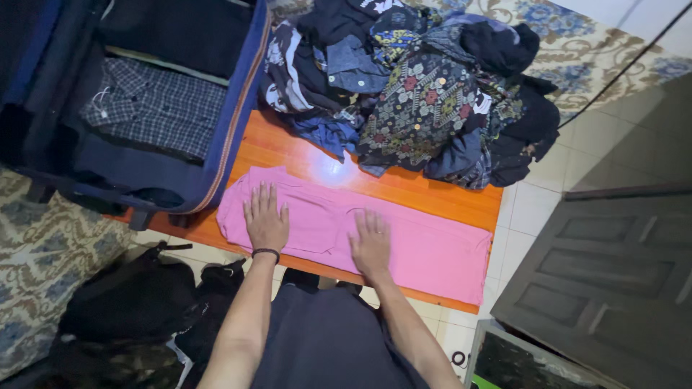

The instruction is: The person folds a pink shirt and a patterned shirt by hand on a wooden surface and places them into a suitcase.

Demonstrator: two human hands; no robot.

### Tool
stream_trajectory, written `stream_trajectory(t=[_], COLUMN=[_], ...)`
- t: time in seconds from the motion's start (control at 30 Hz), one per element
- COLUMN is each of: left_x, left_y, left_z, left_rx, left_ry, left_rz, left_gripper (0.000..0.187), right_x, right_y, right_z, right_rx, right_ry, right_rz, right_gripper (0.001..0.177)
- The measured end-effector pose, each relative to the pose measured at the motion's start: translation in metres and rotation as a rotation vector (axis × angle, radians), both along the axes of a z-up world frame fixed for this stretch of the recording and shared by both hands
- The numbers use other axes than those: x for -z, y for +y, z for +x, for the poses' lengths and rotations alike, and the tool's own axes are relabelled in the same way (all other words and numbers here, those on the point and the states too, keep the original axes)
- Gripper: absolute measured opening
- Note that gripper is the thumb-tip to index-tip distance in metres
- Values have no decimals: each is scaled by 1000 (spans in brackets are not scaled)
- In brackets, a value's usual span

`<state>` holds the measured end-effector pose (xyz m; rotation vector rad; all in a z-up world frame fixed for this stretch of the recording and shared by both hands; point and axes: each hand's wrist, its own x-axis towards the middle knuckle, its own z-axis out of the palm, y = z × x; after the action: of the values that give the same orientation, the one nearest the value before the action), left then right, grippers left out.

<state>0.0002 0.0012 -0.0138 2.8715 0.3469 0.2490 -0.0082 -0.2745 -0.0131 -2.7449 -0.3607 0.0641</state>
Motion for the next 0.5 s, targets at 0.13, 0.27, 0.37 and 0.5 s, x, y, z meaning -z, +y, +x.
stream_trajectory(t=[0.13,0.27,0.37,0.5], left_x=[0,-3,1,-6], left_y=[-3,-28,-86,-177], left_z=[2,-2,-6,-23], left_rx=[-20,-33,162,753], left_ry=[30,87,43,100], left_rz=[58,154,-58,-273], left_gripper=[67,70,67,56], right_x=[6,6,13,21], right_y=[-62,-115,-114,-74], right_z=[2,-9,-24,-37], right_rx=[93,276,253,30], right_ry=[-17,-34,-3,4], right_rz=[-102,-134,-39,-1], right_gripper=[68,67,71,66])
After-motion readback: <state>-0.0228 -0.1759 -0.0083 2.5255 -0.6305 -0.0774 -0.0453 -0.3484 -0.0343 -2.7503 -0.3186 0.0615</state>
